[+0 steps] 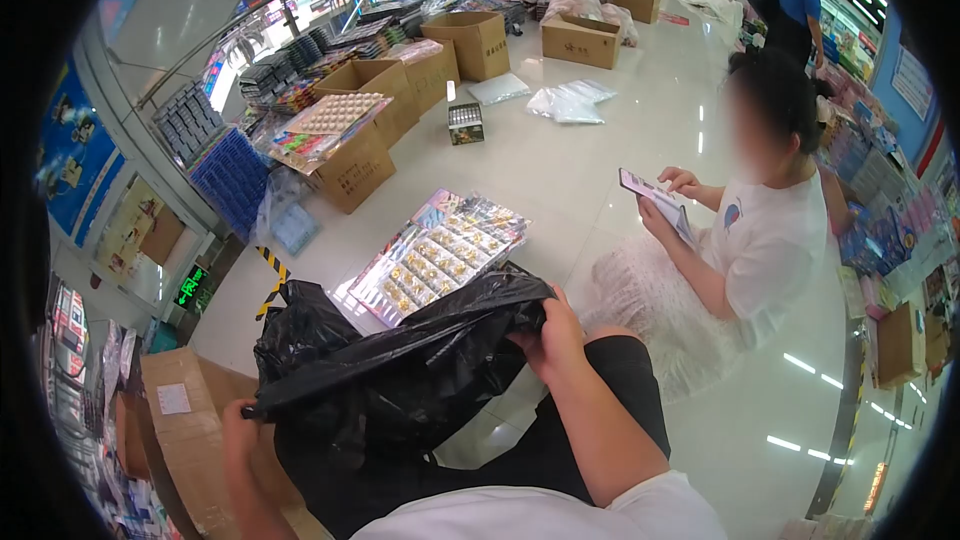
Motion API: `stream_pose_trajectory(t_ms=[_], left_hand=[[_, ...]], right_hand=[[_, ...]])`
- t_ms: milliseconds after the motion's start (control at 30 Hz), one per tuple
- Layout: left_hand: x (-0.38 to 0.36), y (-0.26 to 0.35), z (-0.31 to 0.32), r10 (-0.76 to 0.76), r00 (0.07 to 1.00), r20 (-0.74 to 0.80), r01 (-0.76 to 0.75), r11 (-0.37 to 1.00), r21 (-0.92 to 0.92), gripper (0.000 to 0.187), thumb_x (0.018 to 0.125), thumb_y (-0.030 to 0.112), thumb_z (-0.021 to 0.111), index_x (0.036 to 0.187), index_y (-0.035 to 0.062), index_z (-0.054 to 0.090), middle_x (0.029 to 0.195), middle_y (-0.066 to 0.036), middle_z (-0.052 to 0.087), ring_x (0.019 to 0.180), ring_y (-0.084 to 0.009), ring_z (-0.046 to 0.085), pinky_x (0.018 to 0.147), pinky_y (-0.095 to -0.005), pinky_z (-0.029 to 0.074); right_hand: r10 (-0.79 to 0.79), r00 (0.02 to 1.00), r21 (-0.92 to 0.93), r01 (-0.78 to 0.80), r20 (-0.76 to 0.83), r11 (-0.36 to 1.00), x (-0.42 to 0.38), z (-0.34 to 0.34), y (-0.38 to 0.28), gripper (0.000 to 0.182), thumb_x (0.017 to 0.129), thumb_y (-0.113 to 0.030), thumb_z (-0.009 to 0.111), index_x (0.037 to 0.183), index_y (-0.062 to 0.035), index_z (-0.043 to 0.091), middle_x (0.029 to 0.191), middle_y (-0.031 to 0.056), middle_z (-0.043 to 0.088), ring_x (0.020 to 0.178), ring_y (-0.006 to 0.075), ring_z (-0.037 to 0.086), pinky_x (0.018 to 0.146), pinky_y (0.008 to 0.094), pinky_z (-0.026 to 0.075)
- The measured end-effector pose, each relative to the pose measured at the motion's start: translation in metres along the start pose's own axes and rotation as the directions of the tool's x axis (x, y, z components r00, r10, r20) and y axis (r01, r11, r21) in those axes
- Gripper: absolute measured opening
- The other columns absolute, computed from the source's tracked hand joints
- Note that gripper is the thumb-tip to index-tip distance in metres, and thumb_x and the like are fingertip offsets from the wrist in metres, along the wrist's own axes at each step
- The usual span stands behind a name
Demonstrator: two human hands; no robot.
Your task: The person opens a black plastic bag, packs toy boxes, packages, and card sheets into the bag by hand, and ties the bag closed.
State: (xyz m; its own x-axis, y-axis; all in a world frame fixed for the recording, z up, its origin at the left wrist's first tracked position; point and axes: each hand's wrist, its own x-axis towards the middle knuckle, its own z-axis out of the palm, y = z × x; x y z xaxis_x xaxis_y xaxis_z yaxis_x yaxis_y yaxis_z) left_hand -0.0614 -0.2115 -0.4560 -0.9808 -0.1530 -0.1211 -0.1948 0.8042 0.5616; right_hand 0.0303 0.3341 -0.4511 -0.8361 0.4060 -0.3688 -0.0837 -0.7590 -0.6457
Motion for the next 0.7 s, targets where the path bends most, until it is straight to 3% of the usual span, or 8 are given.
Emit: stream_pose_trajectory(t_ms=[100, 167, 233, 300, 433, 467, 533, 700], left_hand=[[0.013, -0.003, 0.013, 0.272, 0.920, -0.284, -0.248, 0.962, 0.117, 0.022, 0.081, -0.002, 0.068, 0.103, -0.0021, 0.065, 0.088, -0.006, 0.065, 0.078, -0.0163, 0.063, 0.070, -0.0311, 0.050], [0.036, -0.009, 0.019, 0.078, 0.974, -0.211, -0.154, 0.914, -0.376, 0.016, 0.087, 0.008, 0.063, 0.102, 0.0019, 0.066, 0.077, -0.004, 0.063, 0.068, -0.0183, 0.062, 0.061, -0.0297, 0.050], [0.048, 0.002, 0.026, -0.145, 0.987, -0.069, 0.085, 0.836, -0.543, 0.014, 0.091, 0.016, 0.060, 0.100, 0.0098, 0.069, 0.075, -0.003, 0.061, 0.055, -0.0153, 0.056, 0.052, -0.0266, 0.045], [0.046, 0.036, 0.039, -0.274, 0.956, 0.109, 0.239, 0.504, -0.830, 0.018, 0.090, 0.015, 0.061, 0.104, 0.0085, 0.070, 0.080, -0.004, 0.064, 0.060, -0.0154, 0.059, 0.053, -0.0265, 0.046], [0.066, 0.049, 0.060, -0.009, 0.995, 0.098, 0.080, 0.659, -0.748, 0.039, 0.091, 0.016, 0.057, 0.125, -0.0029, 0.062, 0.106, -0.012, 0.069, 0.086, -0.0240, 0.068, 0.073, -0.0374, 0.055], [0.055, 0.068, 0.074, 0.012, 0.994, 0.108, 0.087, 0.501, -0.861, 0.042, 0.091, 0.013, 0.055, 0.129, -0.0040, 0.060, 0.111, -0.011, 0.068, 0.092, -0.0242, 0.067, 0.080, -0.0355, 0.055], [0.059, 0.068, 0.092, 0.025, 0.991, 0.130, 0.091, 0.587, -0.805, 0.041, 0.091, 0.009, 0.054, 0.130, -0.0027, 0.060, 0.113, -0.010, 0.067, 0.095, -0.0233, 0.067, 0.083, -0.0349, 0.054], [0.082, 0.045, 0.123, 0.138, 0.972, 0.191, 0.034, 0.721, -0.692, 0.043, 0.089, 0.010, 0.051, 0.129, -0.0022, 0.058, 0.116, -0.011, 0.066, 0.103, -0.0240, 0.065, 0.090, -0.0346, 0.053]], right_hand=[[0.001, 0.999, 0.107, -0.006, 0.047, 0.994, 0.007, -0.004, 0.008, 0.029, 0.102, -0.024, 0.040, 0.123, -0.0137, 0.057, 0.120, 0.0068, 0.065, 0.103, 0.0230, 0.067, 0.084, 0.0433, 0.056], [0.027, 0.996, 0.203, -0.045, 0.090, 0.978, 0.015, -0.015, 0.014, 0.034, 0.103, -0.030, 0.039, 0.124, -0.0120, 0.058, 0.121, 0.0075, 0.066, 0.104, 0.0233, 0.066, 0.087, 0.0440, 0.056], [0.019, 0.990, 0.164, -0.042, 0.141, 0.985, 0.011, -0.016, 0.013, 0.039, 0.102, -0.033, 0.042, 0.126, -0.0079, 0.060, 0.120, 0.0089, 0.069, 0.108, 0.0244, 0.066, 0.096, 0.0443, 0.052], [-0.055, 0.982, 0.072, 0.043, 0.182, 0.997, 0.014, -0.016, 0.013, 0.033, 0.099, -0.024, 0.053, 0.126, -0.0068, 0.060, 0.116, 0.0089, 0.070, 0.102, 0.0213, 0.068, 0.092, 0.0381, 0.054], [0.016, 0.980, -0.114, 0.006, 0.196, 0.993, 0.007, -0.005, 0.018, 0.023, 0.092, -0.011, 0.063, 0.114, -0.0048, 0.064, 0.102, 0.0045, 0.069, 0.092, 0.0135, 0.065, 0.080, 0.0290, 0.053], [0.015, 0.960, -0.363, 0.091, 0.279, 0.927, 0.010, -0.008, 0.023, 0.025, 0.090, -0.012, 0.067, 0.113, -0.0044, 0.064, 0.102, 0.0040, 0.068, 0.092, 0.0126, 0.064, 0.081, 0.0289, 0.052], [0.008, 0.900, -0.598, 0.282, 0.436, 0.750, 0.012, -0.011, 0.036, 0.032, 0.085, -0.014, 0.076, 0.112, -0.0025, 0.063, 0.102, 0.0036, 0.067, 0.094, 0.0104, 0.060, 0.083, 0.0282, 0.049], [0.231, 0.843, -0.838, 0.374, 0.486, 0.397, -0.008, -0.008, 0.028, 0.067, 0.075, -0.038, 0.085, 0.124, -0.0002, 0.059, 0.113, 0.0170, 0.067, 0.105, 0.0280, 0.064, 0.092, 0.0358, 0.049]])
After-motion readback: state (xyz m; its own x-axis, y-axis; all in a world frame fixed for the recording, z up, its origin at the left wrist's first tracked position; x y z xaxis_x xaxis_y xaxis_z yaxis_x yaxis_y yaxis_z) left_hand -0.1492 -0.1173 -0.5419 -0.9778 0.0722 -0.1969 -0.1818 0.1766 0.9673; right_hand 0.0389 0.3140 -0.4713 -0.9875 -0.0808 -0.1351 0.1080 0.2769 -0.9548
